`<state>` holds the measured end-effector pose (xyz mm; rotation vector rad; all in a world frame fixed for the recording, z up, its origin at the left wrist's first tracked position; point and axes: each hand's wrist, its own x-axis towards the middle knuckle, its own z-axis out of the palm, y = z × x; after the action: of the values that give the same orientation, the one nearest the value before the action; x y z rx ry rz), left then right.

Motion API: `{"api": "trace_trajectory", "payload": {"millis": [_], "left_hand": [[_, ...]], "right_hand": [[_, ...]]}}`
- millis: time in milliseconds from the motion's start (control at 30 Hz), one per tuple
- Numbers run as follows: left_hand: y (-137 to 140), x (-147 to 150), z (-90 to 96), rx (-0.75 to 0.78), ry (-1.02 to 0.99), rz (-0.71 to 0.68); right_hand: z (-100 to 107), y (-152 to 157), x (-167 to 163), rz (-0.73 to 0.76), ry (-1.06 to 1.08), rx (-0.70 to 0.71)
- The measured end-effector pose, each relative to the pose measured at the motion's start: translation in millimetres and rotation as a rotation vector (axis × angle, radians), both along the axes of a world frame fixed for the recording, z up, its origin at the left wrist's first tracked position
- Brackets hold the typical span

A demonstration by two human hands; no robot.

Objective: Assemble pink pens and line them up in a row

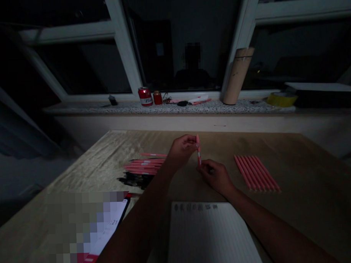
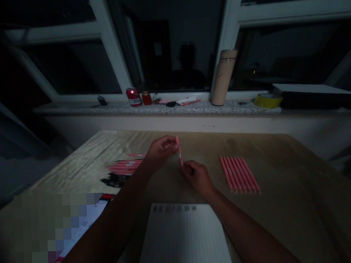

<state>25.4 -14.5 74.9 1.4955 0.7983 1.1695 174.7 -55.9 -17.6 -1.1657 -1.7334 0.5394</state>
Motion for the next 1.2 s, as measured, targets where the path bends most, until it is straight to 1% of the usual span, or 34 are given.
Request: {"api": "trace_trajectory", "payload": {"millis": [67,233,700,933,1200], "left_hand": [[0.4,0.0,-2.6,-0.002,0.027,-0.032],[0.9,0.4,-6.1,-0.028,0.069,-0.062],[-1.2,-3.4,-2.4,-0.071,0.047,-0.126],[-1.1,-2.5,-3.3,-0.059,0.092,-0.13],[0.4,-1.9,-6.3,-0.068,0.092,-0.123]], "right_hand": [[-0.4,-0.1,0.5,-0.006,-0.006,0.001],[-3.1,1.0,0.7,-0.017,0.007,0.02],[-4.4,0.4,0.8,-0.019,0.032,0.028],[-2.7,-0.9,1.2,-0.024,0.024,0.024],[-2.2,-0.4,1.3,-0.024,0.027,0.026]]}}
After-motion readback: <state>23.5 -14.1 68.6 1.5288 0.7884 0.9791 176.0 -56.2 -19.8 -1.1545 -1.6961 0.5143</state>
